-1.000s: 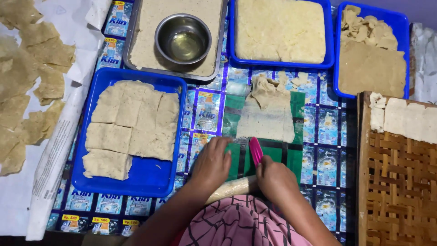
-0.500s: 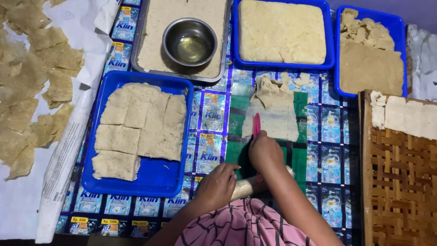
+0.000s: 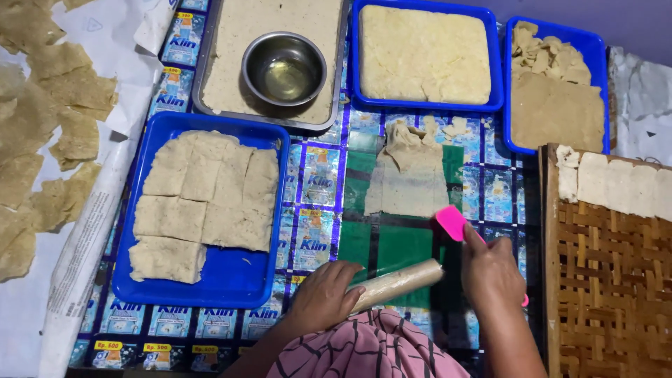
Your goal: Rolling out dough with a pin, cutting it into square shapes using a scraper, and arranging them on a bamboo drying tray.
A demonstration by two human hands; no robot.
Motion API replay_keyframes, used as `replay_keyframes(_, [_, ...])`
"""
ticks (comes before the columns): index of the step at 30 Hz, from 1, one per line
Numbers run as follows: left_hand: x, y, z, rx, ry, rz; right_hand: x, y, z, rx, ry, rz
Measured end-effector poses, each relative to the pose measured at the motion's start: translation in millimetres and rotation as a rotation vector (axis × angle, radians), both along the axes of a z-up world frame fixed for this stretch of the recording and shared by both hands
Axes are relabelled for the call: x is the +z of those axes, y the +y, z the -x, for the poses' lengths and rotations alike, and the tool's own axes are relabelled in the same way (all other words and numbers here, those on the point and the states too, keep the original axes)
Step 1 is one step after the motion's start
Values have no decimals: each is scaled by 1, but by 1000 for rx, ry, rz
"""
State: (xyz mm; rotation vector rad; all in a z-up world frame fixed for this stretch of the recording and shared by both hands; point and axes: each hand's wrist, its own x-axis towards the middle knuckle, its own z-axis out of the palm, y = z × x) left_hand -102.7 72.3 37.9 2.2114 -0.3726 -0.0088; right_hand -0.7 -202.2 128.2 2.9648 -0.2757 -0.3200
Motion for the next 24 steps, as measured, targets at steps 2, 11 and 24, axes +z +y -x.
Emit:
replay_keyframes(2, [7,-6,2,-11,27,-7,-2,-13,16,5,24,76])
replay_keyframes(11, [1,-20,2,0,29,-79,-58,-22,-25,158,-114,95])
replay_keyframes(24, [7,-18,1,113,-6,-124,70,15,-190,303,141,184])
